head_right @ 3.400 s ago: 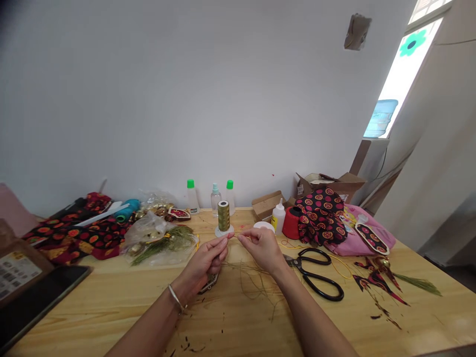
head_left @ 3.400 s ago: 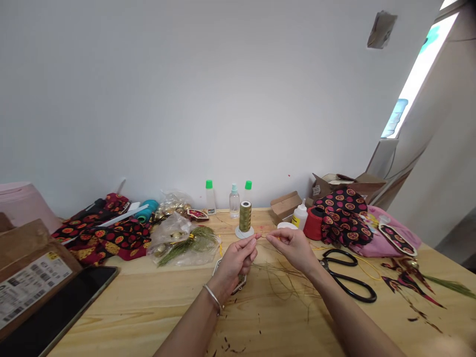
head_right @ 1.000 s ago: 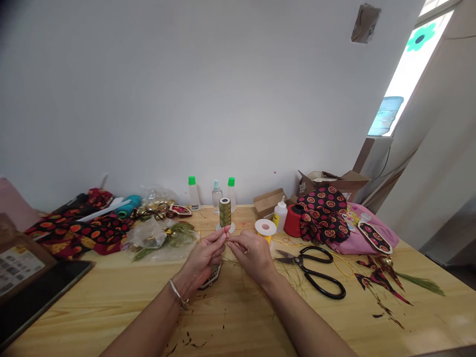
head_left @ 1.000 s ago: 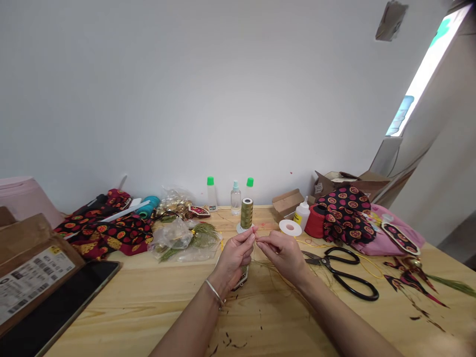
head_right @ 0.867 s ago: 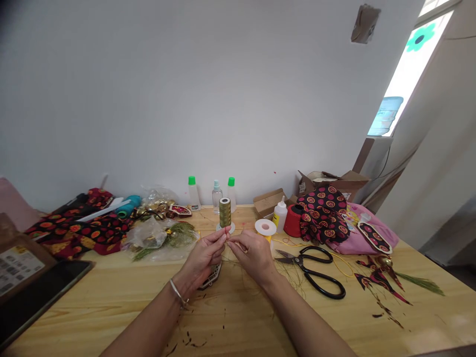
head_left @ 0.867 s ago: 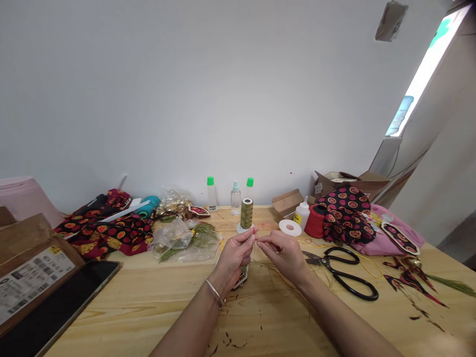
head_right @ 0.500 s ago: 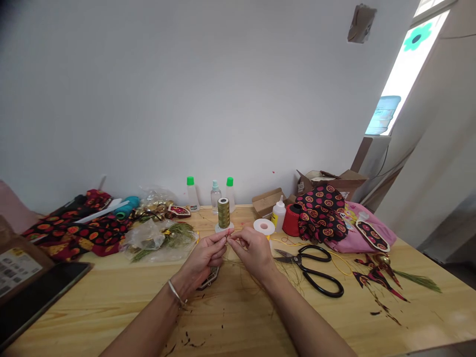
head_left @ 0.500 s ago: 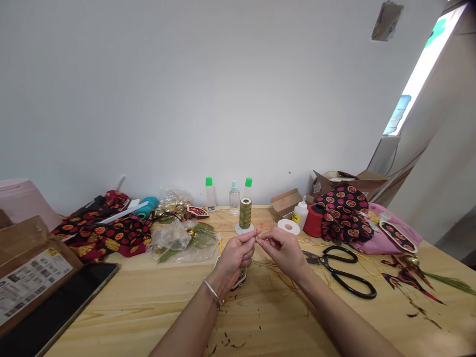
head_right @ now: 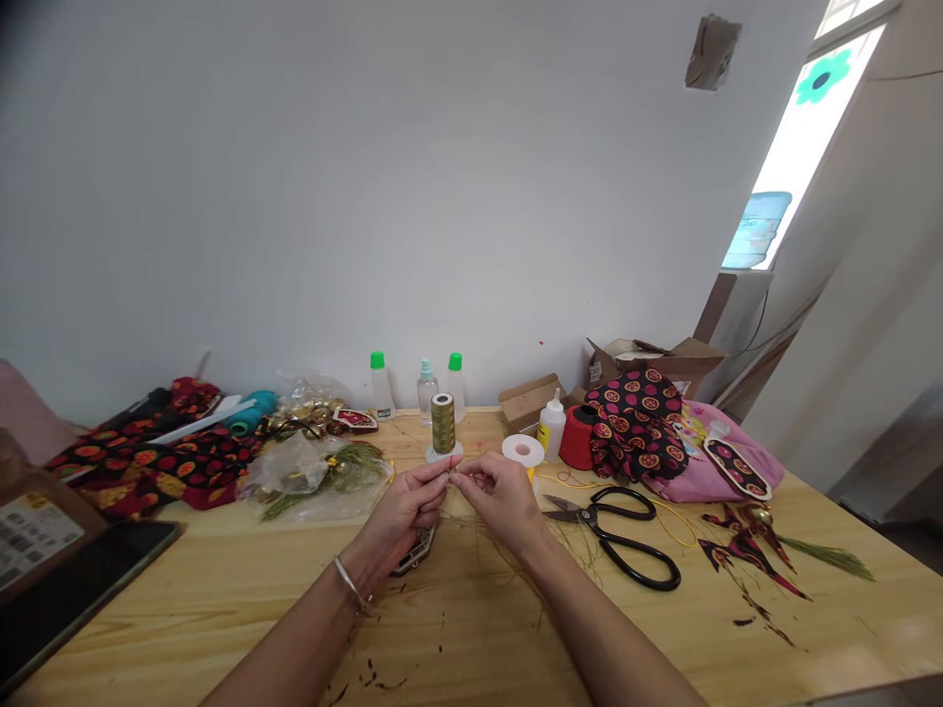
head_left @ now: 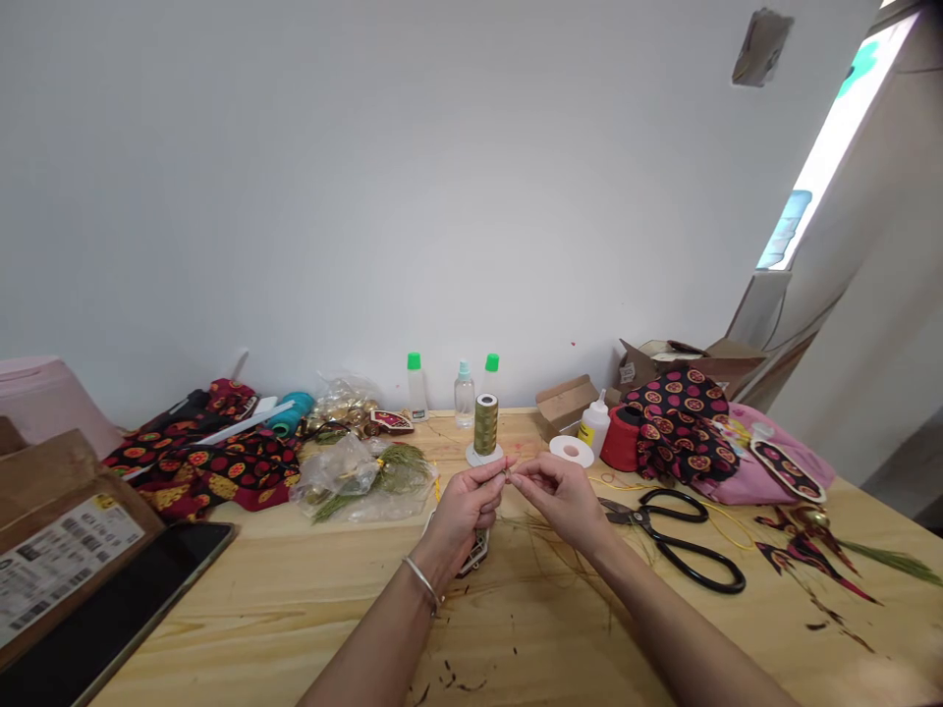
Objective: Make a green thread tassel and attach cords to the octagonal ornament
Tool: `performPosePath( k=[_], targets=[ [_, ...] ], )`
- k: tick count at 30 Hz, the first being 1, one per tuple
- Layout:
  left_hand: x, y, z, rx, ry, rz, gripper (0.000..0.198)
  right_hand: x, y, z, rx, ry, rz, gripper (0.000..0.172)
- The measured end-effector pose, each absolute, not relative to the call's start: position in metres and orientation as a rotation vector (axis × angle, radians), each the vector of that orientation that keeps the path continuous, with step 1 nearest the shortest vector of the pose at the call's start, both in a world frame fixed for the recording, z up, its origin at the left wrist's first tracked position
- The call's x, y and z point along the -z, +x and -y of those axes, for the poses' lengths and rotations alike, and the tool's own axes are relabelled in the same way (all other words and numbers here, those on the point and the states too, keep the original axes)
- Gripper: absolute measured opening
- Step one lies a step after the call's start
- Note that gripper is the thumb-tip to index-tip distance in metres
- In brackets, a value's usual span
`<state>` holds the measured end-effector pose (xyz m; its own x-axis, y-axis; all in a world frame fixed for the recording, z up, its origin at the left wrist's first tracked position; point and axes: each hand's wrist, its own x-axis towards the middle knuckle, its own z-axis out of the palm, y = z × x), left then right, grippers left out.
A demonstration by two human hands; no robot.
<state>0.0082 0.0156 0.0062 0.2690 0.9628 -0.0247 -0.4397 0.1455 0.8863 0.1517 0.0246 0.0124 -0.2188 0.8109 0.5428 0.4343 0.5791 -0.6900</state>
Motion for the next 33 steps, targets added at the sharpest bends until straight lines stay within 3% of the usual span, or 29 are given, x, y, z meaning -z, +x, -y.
performPosePath(
  k=[6, 17, 25, 33],
  targets=[
    [-0.005, 0.007, -0.0164, -1.155, 0.904, -0.719, 0.034, -0.0159, 0.1513, -0.0241, -0.561, -1.018, 1.805, 0.018],
    [-0.0084, 0.0073, -0.0143, -1.151, 0.924, -0.666, 0.023, -0.0211, 0.1535, -0.0233, -1.182, -0.926, 1.667, 0.028],
    [-0.0074, 0.0057, -0.0152, -1.121, 0.967, -0.687, 0.026, -0.0181, 0.1556, -0.0245, -1.293, -0.896, 1.593, 0.033],
    [-0.0077, 0.0067, -0.012, -1.07, 1.035, -0.708, 0.025, -0.0201, 0.1565, -0.0232, -1.301, -0.93, 1.561, 0.021]
  ],
)
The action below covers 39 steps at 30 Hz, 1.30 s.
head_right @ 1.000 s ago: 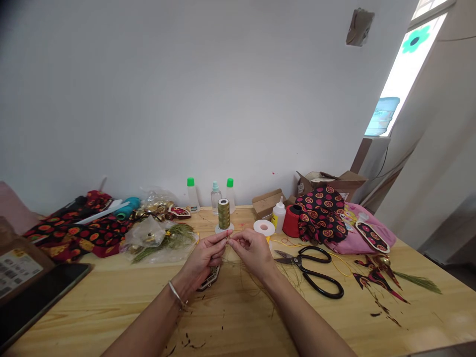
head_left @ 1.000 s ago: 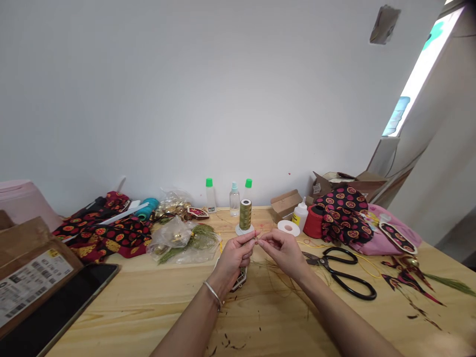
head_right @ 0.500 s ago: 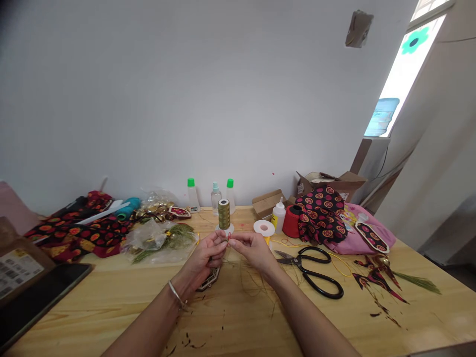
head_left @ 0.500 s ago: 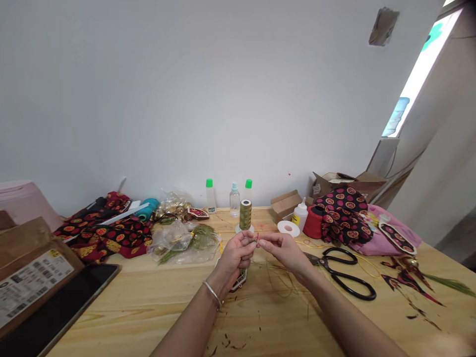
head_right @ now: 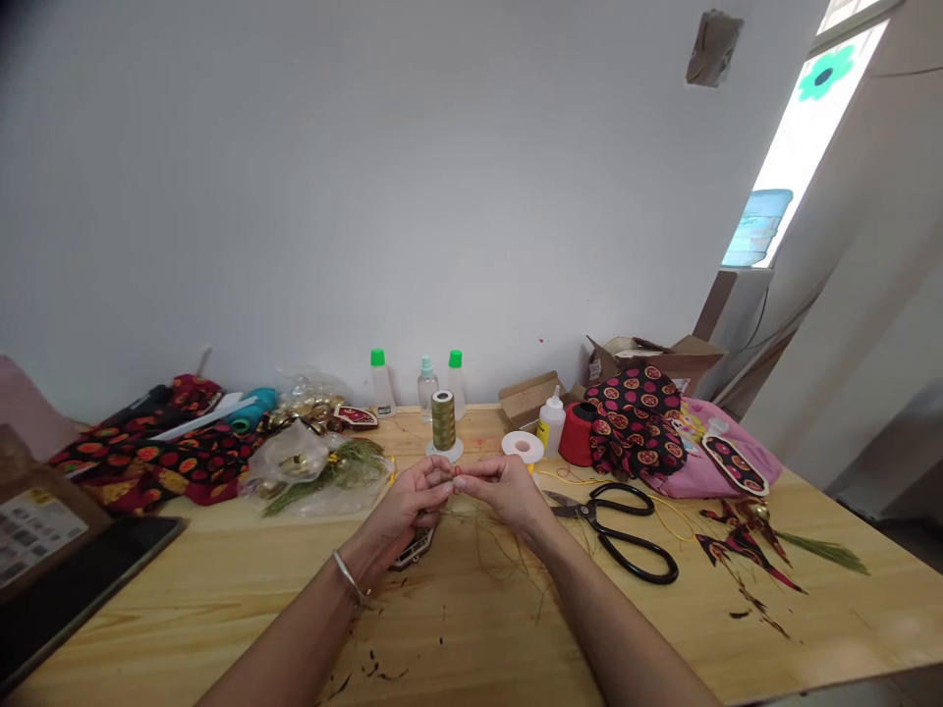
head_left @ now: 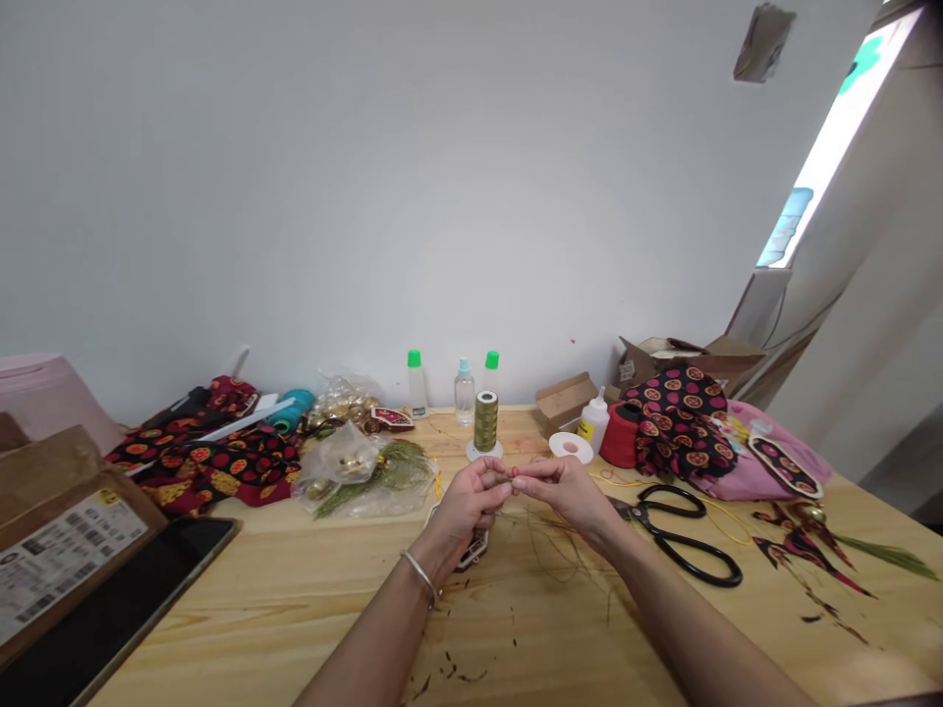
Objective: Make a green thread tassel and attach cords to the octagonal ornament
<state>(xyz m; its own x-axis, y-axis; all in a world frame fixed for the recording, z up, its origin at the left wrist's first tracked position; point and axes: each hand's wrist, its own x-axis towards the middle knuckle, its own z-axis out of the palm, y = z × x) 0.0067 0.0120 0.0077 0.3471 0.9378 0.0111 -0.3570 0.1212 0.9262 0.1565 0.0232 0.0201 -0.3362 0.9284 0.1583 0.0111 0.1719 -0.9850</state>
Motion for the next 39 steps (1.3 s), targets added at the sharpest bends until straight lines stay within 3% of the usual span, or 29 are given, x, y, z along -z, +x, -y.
performPosePath(
  k=[18, 27, 39],
  targets=[
    [-0.008, 0.008, -0.014, -1.065, 1.154, -0.789, 0.039, -0.016, 0.152, -0.027, -1.064, -0.988, 1.507, 0.019],
    [-0.006, 0.014, -0.016, -1.166, 1.615, -0.992, 0.026, -0.01, 0.152, -0.03, -0.942, -1.035, 1.564, 0.018],
    [-0.005, 0.008, -0.015, -1.114, 1.763, -1.183, 0.029, -0.01, 0.152, -0.03, -0.975, -1.058, 1.69, 0.022]
  ],
)
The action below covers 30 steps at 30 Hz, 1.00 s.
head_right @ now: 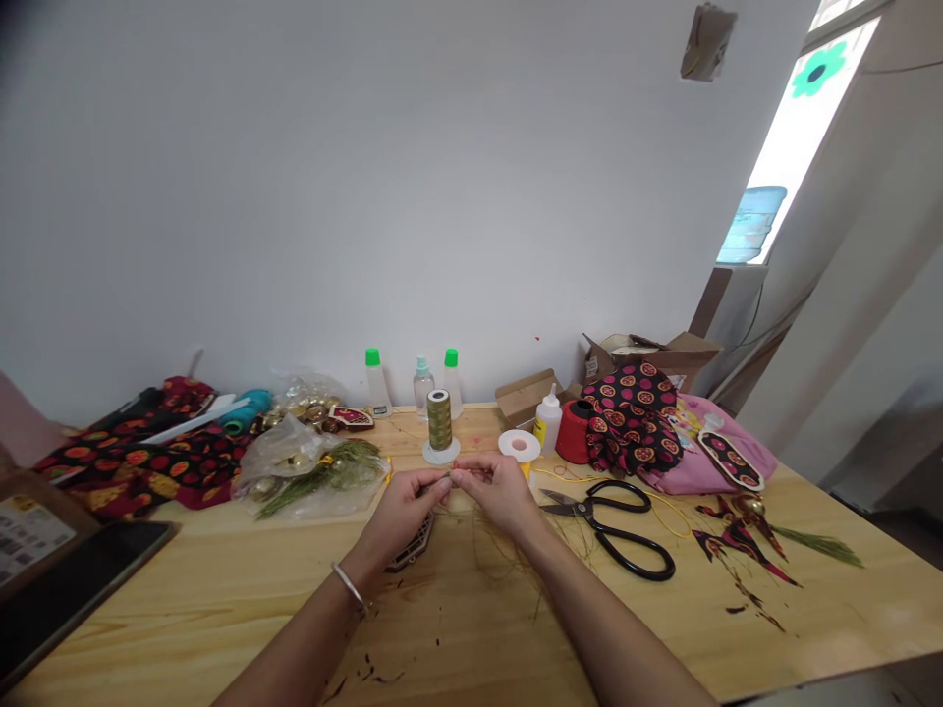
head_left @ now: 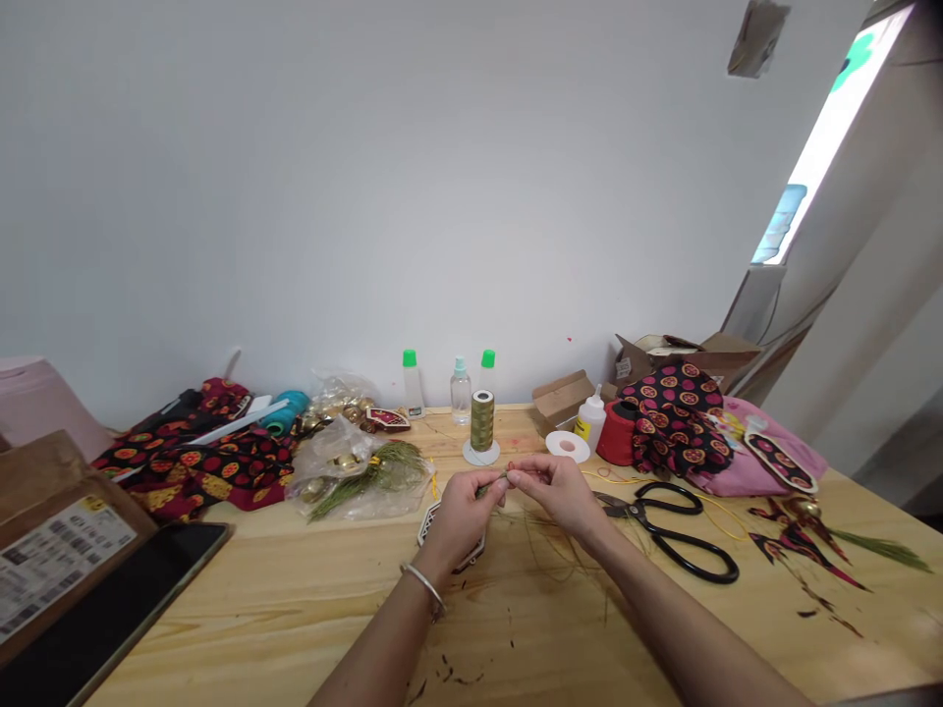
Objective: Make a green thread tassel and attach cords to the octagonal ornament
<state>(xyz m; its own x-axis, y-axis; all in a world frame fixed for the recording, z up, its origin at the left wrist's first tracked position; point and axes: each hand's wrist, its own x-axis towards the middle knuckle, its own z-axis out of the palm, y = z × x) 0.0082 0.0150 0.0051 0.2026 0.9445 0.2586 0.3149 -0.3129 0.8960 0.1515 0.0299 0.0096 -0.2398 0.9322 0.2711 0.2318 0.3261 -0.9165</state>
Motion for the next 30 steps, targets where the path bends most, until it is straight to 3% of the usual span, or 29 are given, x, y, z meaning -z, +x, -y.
performPosePath(
  k=[5, 10, 12, 19, 25, 30],
  targets=[
    [-0.006, 0.005, -0.016, -1.091, 1.764, -1.226, 0.029, -0.016, 0.163, -0.029, -0.514, -1.143, 2.017, 0.034],
    [-0.006, 0.003, -0.015, -1.022, 1.792, -1.253, 0.027, -0.029, 0.174, -0.026, -0.145, -1.04, 2.228, 0.015],
    [-0.006, 0.004, -0.014, -0.972, 1.813, -1.242, 0.027, -0.031, 0.176, -0.026, -0.062, -0.946, 2.281, 0.017],
    [-0.013, 0.008, -0.008, -0.771, 1.922, -0.965, 0.027, -0.026, 0.176, -0.031, -0.166, -0.764, 2.202, 0.016],
    [-0.016, 0.004, -0.009, -0.986, 1.806, -0.955, 0.03, -0.019, 0.17, -0.033, -0.298, -0.859, 2.105, 0.018],
    [-0.008, -0.002, -0.016, -1.103, 1.686, -1.13, 0.032, -0.018, 0.164, -0.025, -0.155, -0.869, 2.232, 0.021]
  ],
)
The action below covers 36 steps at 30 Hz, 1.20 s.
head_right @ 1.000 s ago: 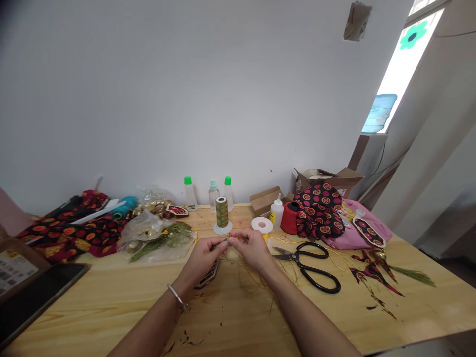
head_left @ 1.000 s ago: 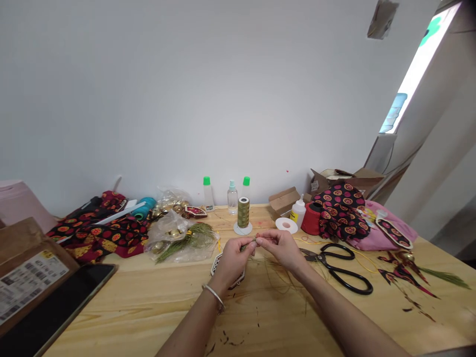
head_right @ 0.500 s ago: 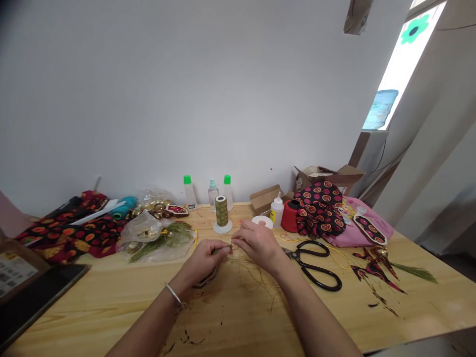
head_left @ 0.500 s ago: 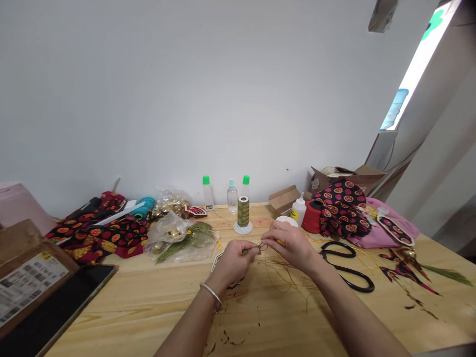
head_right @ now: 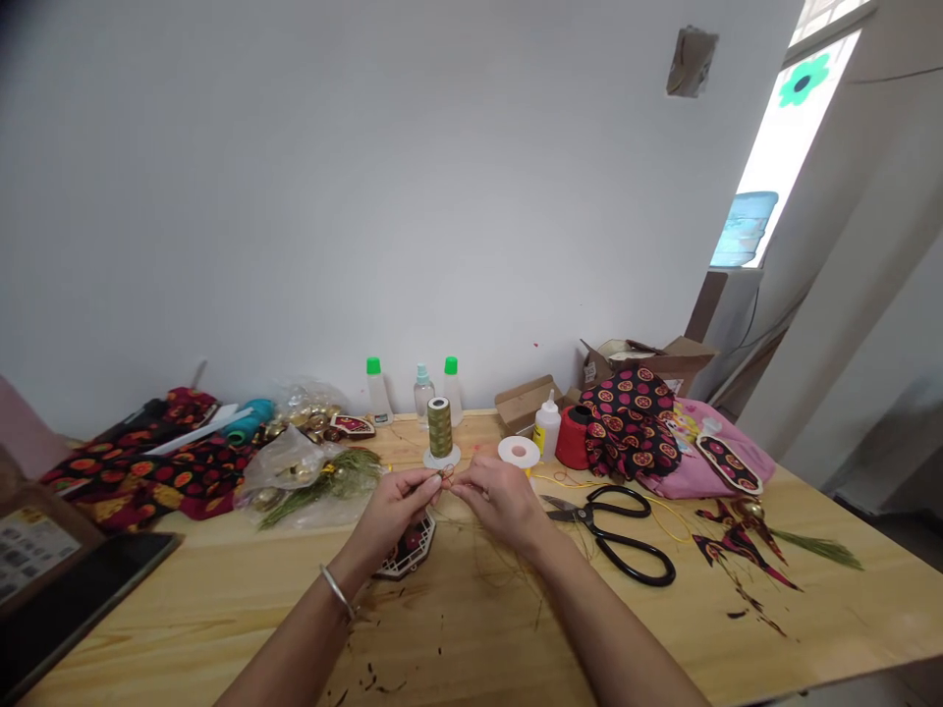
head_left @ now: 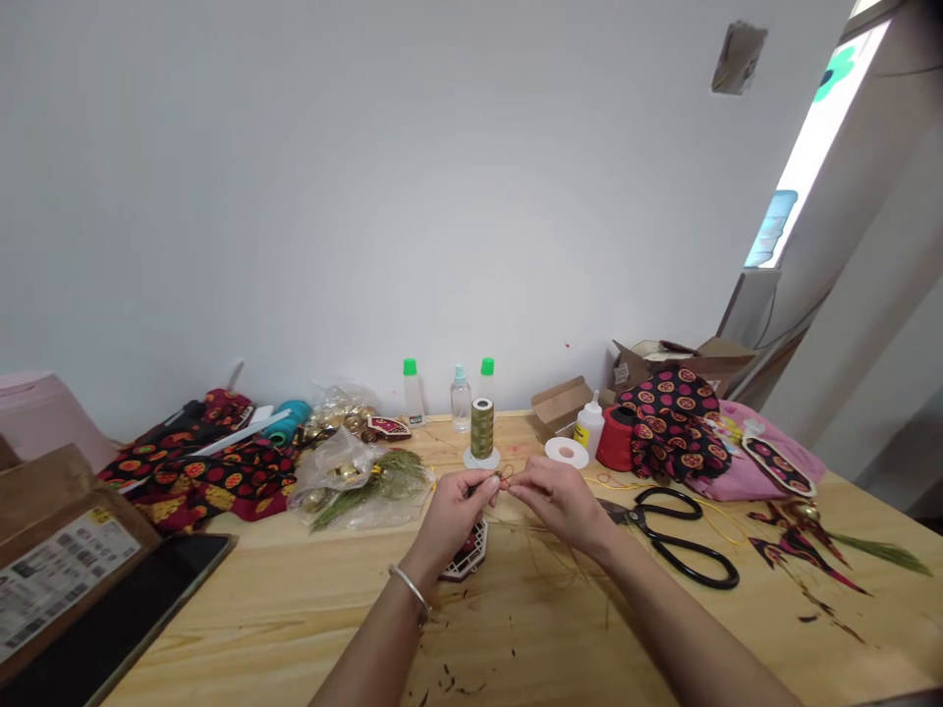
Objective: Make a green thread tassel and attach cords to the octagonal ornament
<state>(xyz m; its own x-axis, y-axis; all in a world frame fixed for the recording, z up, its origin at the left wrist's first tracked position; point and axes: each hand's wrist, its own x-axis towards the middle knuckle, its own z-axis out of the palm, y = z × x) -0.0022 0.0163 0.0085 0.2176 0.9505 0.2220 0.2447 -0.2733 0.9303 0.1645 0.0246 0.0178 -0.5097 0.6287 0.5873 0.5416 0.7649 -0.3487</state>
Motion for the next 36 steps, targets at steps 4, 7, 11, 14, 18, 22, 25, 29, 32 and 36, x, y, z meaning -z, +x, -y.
performPosePath(
  k=[4, 7, 11, 14, 18, 22, 25, 29, 32, 36],
  targets=[
    [-0.005, 0.0, -0.017, -1.169, 1.714, -1.211, 0.031, -0.02, 0.159, -0.015, 0.262, -0.909, 2.433, 0.022],
    [-0.006, 0.002, -0.016, -1.167, 1.757, -1.253, 0.028, -0.023, 0.155, -0.009, 0.476, -0.916, 2.494, 0.018],
    [-0.009, 0.004, -0.013, -1.125, 1.841, -1.274, 0.027, -0.024, 0.157, -0.006, 0.555, -0.91, 2.46, 0.021],
    [-0.01, 0.005, -0.011, -1.075, 1.897, -1.249, 0.027, -0.023, 0.162, -0.01, 0.462, -0.89, 2.418, 0.023],
    [-0.012, 0.007, -0.007, -0.994, 1.97, -1.181, 0.025, -0.022, 0.169, -0.019, 0.14, -0.857, 2.359, 0.024],
    [-0.014, 0.007, -0.005, -0.898, 2.082, -1.079, 0.03, -0.024, 0.17, -0.025, -0.196, -0.899, 2.237, 0.021],
    [-0.017, 0.005, -0.005, -0.903, 2.112, -1.016, 0.03, -0.027, 0.169, -0.025, -0.422, -0.96, 2.149, 0.02],
    [-0.021, 0.004, -0.004, -0.931, 2.094, -1.01, 0.029, -0.029, 0.167, -0.024, -0.589, -1.0, 2.033, 0.022],
    [-0.02, 0.005, -0.004, -0.944, 2.067, -1.025, 0.028, -0.028, 0.166, -0.024, -0.598, -0.974, 2.003, 0.023],
    [-0.015, 0.004, -0.006, -0.95, 1.98, -1.073, 0.026, -0.027, 0.166, -0.023, -0.448, -0.856, 2.046, 0.024]
  ],
)
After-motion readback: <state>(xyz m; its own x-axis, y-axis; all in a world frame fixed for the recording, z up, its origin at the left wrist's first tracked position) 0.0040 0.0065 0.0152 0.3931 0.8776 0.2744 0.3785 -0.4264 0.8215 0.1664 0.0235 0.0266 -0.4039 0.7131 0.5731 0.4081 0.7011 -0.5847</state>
